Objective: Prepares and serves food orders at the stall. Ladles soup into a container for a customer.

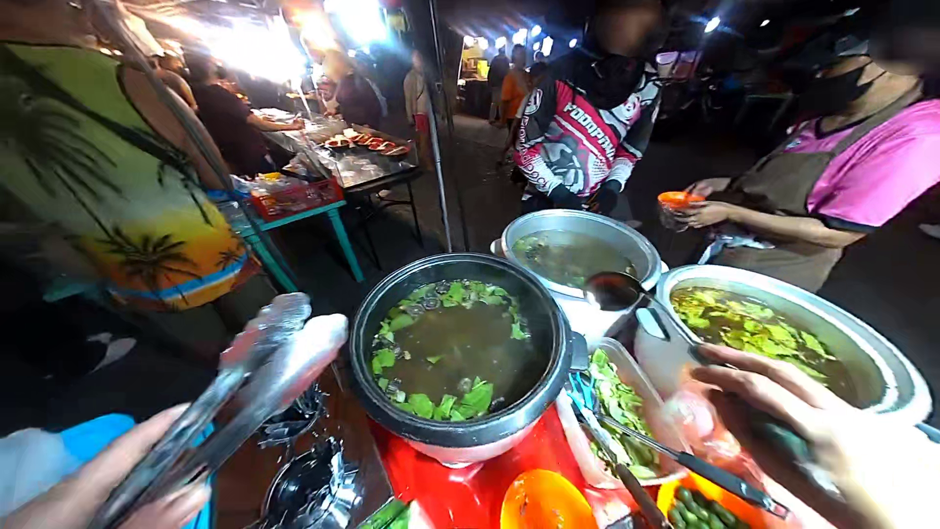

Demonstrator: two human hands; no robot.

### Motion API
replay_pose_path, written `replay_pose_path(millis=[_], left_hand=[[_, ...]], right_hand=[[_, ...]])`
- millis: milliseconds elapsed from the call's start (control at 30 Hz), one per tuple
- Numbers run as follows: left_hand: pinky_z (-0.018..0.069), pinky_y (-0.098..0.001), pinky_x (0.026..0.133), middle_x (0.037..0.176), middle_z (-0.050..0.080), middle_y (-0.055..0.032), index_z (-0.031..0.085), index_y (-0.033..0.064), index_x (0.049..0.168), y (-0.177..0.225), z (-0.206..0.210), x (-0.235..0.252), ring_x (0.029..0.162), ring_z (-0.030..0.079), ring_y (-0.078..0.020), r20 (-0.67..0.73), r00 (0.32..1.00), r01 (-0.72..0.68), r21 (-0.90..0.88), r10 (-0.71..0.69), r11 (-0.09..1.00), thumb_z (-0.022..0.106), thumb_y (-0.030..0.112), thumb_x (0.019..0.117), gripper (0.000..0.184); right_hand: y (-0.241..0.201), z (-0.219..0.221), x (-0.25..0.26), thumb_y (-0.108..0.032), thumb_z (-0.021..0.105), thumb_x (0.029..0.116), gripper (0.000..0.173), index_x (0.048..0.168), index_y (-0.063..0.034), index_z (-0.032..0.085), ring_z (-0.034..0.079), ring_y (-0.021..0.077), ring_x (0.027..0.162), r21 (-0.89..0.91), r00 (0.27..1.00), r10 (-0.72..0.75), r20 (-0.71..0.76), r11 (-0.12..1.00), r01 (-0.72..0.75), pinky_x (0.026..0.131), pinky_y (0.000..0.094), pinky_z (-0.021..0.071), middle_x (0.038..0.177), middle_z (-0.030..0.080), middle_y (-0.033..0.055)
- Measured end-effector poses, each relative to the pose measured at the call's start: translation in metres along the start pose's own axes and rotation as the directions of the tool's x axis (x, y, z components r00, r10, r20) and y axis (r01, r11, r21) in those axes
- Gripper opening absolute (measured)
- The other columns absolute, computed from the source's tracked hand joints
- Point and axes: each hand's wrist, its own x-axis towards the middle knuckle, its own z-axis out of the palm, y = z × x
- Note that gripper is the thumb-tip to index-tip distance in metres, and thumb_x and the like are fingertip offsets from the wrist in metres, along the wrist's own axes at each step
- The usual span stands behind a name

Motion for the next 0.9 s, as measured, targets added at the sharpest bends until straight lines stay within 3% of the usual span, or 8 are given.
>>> replay_pose_path(millis=[67,100,167,267,367,500,667,900], left_hand=[[0.0514,-0.0567,0.091,0.123,0.064,-0.0271,0.044,-0.0007,0.149,-0.013,0.003,0.025,0.105,0.066,-0.0348,-0.037,0.999,0.002,0.161,0.004,0.987,0.061,0.027,0.0986,0.060],[0.0502,-0.0622,0.090,0.121,0.067,-0.0244,0.049,0.0072,0.149,-0.024,0.003,0.039,0.107,0.067,-0.0378,-0.063,0.998,0.003,0.252,0.014,0.968,0.063,0.038,0.0977,0.061],[0.0501,-0.0660,0.086,0.118,0.070,-0.0165,0.054,0.0205,0.147,-0.049,0.007,0.066,0.104,0.068,-0.0372,-0.133,0.991,0.031,0.417,0.027,0.908,0.059,0.060,0.0928,0.068],[0.0493,-0.0653,0.089,0.122,0.070,-0.0117,0.052,0.0251,0.150,-0.062,0.008,0.088,0.106,0.067,-0.0345,-0.161,0.986,0.116,0.501,-0.040,0.858,0.059,0.065,0.0928,0.070],[0.0500,-0.0647,0.084,0.117,0.071,-0.0103,0.048,0.0217,0.153,-0.069,0.010,0.096,0.101,0.068,-0.0338,-0.159,0.986,0.136,0.547,-0.057,0.826,0.061,0.066,0.0916,0.077],[0.0509,-0.0626,0.082,0.112,0.072,-0.0096,0.051,0.0182,0.151,-0.076,0.008,0.101,0.097,0.069,-0.0320,-0.140,0.989,0.118,0.552,-0.048,0.825,0.063,0.065,0.0903,0.078],[0.0514,-0.0605,0.083,0.111,0.072,-0.0084,0.052,0.0186,0.150,-0.079,0.006,0.113,0.096,0.069,-0.0301,-0.120,0.991,0.117,0.534,-0.061,0.837,0.067,0.062,0.0897,0.076],[0.0523,-0.0580,0.079,0.108,0.072,-0.0037,0.054,0.0233,0.148,-0.068,0.012,0.135,0.092,0.069,-0.0255,-0.075,0.997,0.060,0.565,-0.021,0.823,0.066,0.067,0.0873,0.075]], right_hand=[[0.001,0.053,0.039,-0.021,0.059,0.0968,0.024,0.113,-0.0184,0.076,0.070,0.0294,0.112,-0.008,0.993,-0.121,0.014,0.993,0.121,0.083,0.0470,0.0614,0.138,0.064,0.0129],[0.001,0.083,0.058,-0.017,0.062,0.0958,0.022,0.113,-0.0183,0.076,0.070,0.0301,0.110,0.017,0.981,-0.181,0.063,0.983,0.181,0.082,0.0477,0.0618,0.139,0.062,0.0139],[0.000,0.137,0.091,-0.010,0.065,0.0960,0.023,0.116,-0.0147,0.074,0.068,0.0346,0.118,0.075,0.933,-0.281,0.225,0.960,0.271,0.092,0.0508,0.0592,0.139,0.062,0.0192],[-0.007,0.189,0.122,0.000,0.059,0.0968,0.030,0.124,-0.0075,0.070,0.060,0.0418,0.128,0.117,0.828,-0.318,0.462,0.947,0.299,0.101,0.0547,0.0536,0.142,0.058,0.0251],[-0.011,0.218,0.144,0.001,0.051,0.1002,0.034,0.129,-0.0060,0.066,0.057,0.0430,0.131,0.130,0.773,-0.288,0.565,0.956,0.261,0.104,0.0555,0.0507,0.145,0.055,0.0260],[-0.014,0.235,0.159,-0.011,0.060,0.0986,0.030,0.127,-0.0084,0.070,0.062,0.0343,0.127,0.164,0.847,-0.183,0.499,0.980,0.115,0.105,0.0507,0.0515,0.140,0.062,0.0193],[-0.012,0.226,0.169,-0.014,0.070,0.0942,0.021,0.113,-0.0083,0.075,0.072,0.0284,0.095,0.255,0.939,-0.046,0.341,0.966,-0.045,0.087,0.0503,0.0582,0.105,0.074,0.0132],[-0.015,0.209,0.159,-0.021,0.066,0.0994,0.016,0.104,-0.0101,0.076,0.071,0.0185,0.078,0.409,0.903,0.127,0.410,0.860,-0.306,0.078,0.0450,0.0594,0.088,0.074,0.0069]])
